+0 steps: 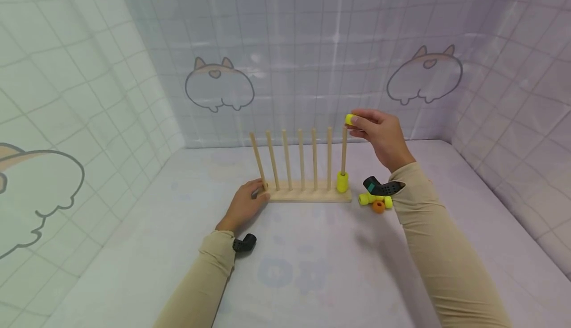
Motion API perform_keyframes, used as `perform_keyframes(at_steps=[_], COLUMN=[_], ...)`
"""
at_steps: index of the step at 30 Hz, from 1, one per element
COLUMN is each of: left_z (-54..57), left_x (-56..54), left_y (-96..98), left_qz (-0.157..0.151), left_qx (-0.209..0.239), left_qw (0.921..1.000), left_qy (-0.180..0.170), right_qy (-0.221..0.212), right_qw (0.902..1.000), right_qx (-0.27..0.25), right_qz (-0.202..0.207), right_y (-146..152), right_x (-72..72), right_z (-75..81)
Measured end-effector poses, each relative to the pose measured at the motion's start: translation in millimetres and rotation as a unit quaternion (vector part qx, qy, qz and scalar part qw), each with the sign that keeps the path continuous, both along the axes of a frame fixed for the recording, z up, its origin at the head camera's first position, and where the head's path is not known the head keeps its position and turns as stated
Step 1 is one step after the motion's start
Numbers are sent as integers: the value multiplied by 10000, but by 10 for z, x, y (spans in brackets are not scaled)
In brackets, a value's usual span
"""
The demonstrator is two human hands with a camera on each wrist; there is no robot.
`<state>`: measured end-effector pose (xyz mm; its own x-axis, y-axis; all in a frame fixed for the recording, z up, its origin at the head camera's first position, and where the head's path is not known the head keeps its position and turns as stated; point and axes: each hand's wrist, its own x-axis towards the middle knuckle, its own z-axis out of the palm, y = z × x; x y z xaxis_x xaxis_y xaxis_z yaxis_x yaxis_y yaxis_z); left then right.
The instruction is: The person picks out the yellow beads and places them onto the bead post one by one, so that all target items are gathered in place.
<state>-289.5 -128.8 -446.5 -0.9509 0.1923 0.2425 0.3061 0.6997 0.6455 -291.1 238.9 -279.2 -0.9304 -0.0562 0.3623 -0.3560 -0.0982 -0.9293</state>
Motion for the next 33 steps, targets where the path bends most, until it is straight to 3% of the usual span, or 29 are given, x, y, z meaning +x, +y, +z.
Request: perform_keyframes(at_steps=[11, 33], left_z=[4, 13], left_x=[-16, 9], left_y=[-15, 5], left_qz=[-7, 21], left_qx=[4, 68], left_qw=[10000, 10000], left_qy=[65, -56], right_qy=[47, -65], right_qw=[9996, 9903], right_qx=[229, 1388], right_qz=[179, -78], right_y=[-20, -39], right_x=[-32, 2], right_z=[36, 7])
